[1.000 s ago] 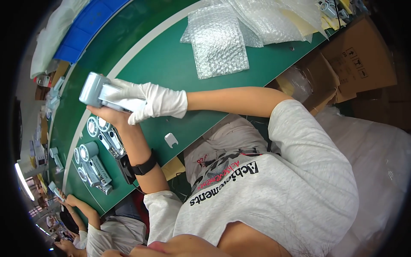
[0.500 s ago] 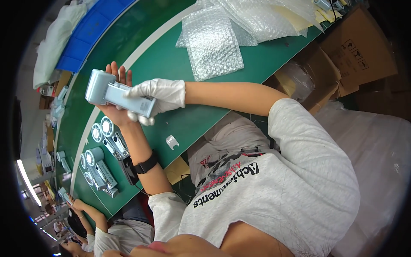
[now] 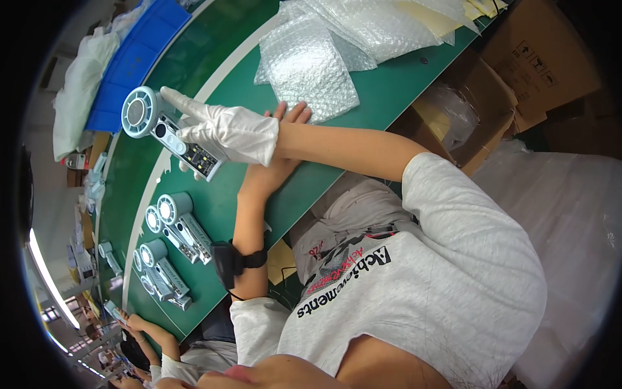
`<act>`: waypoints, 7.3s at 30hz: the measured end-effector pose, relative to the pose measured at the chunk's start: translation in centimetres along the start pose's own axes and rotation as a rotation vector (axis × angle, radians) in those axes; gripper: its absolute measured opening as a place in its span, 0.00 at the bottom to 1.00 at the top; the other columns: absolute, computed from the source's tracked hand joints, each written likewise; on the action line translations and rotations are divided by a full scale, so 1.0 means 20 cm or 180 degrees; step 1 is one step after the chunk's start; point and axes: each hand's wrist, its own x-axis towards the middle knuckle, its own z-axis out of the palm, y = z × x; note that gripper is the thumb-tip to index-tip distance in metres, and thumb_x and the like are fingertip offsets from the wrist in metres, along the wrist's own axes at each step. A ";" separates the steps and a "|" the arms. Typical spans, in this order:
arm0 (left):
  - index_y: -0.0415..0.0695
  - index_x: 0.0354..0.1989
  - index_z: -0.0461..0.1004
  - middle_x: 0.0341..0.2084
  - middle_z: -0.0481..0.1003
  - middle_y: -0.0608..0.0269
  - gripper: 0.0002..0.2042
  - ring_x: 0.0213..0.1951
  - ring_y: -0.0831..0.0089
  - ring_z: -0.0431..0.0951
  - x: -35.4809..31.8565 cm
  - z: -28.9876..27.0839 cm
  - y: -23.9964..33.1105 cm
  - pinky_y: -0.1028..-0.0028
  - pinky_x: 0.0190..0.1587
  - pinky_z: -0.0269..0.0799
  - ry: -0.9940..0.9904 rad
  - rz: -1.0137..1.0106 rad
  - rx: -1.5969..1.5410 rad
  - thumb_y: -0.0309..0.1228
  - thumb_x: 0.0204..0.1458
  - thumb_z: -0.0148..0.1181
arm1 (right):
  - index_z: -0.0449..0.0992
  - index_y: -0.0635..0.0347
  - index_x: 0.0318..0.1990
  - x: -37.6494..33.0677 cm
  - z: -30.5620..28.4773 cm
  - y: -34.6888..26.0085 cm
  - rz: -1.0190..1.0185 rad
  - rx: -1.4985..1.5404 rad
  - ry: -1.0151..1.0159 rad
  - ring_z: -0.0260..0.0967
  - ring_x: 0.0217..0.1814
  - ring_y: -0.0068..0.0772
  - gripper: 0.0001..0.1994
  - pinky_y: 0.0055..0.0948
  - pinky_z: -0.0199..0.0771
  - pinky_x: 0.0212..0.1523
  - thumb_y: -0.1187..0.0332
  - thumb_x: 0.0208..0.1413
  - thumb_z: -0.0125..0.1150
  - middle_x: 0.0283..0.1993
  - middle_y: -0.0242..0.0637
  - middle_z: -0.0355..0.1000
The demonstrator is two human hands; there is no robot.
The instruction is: The person picks up a handheld fan, inspects it by turning it over, and wraps it in bubble wrap before placing it on the table. This process is then repeated with several more fans on the assembly line.
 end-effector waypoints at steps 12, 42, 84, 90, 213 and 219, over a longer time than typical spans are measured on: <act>0.39 0.38 0.70 0.31 0.73 0.53 0.12 0.35 0.57 0.73 -0.12 -0.08 -0.13 0.64 0.37 0.67 -0.0220 -0.1248 -0.0130 0.26 0.43 0.54 | 0.48 0.53 0.59 0.02 -0.08 -0.09 -0.0032 0.1471 -0.0762 0.69 0.32 0.35 0.27 0.28 0.73 0.25 0.62 0.53 0.50 0.45 0.48 0.64; 0.43 0.26 0.72 0.35 0.58 0.59 0.01 0.39 0.63 0.56 -0.02 -0.18 -0.08 0.66 0.43 0.52 0.1923 -0.1006 0.0863 0.26 0.46 0.55 | 0.66 0.65 0.40 -0.22 -0.16 -0.03 0.1418 0.0052 0.1264 0.67 0.23 0.29 0.13 0.26 0.69 0.17 0.70 0.47 0.51 0.26 0.38 0.69; 0.35 0.52 0.55 0.35 0.63 0.50 0.31 0.35 0.57 0.67 -0.42 -0.38 0.19 0.66 0.35 0.65 0.0787 -0.2820 0.1068 0.23 0.35 0.59 | 0.69 0.62 0.42 0.15 -0.12 0.22 0.0536 -0.2046 0.0374 0.67 0.33 0.24 0.16 0.21 0.69 0.35 0.62 0.49 0.56 0.35 0.37 0.70; 0.35 0.52 0.56 0.37 0.64 0.55 0.30 0.33 0.68 0.69 -0.09 -0.35 0.04 0.72 0.30 0.67 0.1525 -0.3154 -0.2172 0.26 0.38 0.61 | 0.69 0.60 0.44 0.16 -0.23 -0.04 -0.0158 -0.1055 0.0535 0.66 0.40 0.20 0.21 0.20 0.68 0.40 0.61 0.42 0.64 0.38 0.35 0.70; 0.46 0.31 0.73 0.41 0.66 0.56 0.09 0.43 0.57 0.64 0.15 -0.41 -0.61 0.61 0.43 0.61 0.0758 -0.2004 0.1357 0.35 0.44 0.55 | 0.68 0.57 0.44 0.65 -0.54 0.02 -0.0487 0.1165 0.1819 0.64 0.42 0.29 0.14 0.28 0.68 0.38 0.69 0.49 0.54 0.42 0.31 0.68; 0.37 0.43 0.66 0.49 0.60 0.45 0.33 0.49 0.46 0.60 -0.32 -0.49 -1.43 0.52 0.45 0.61 0.0558 -0.3760 0.3259 0.50 0.30 0.65 | 0.71 0.59 0.39 0.52 -0.68 0.06 0.0400 -0.0969 0.1821 0.65 0.33 0.25 0.11 0.26 0.67 0.32 0.67 0.48 0.53 0.34 0.33 0.69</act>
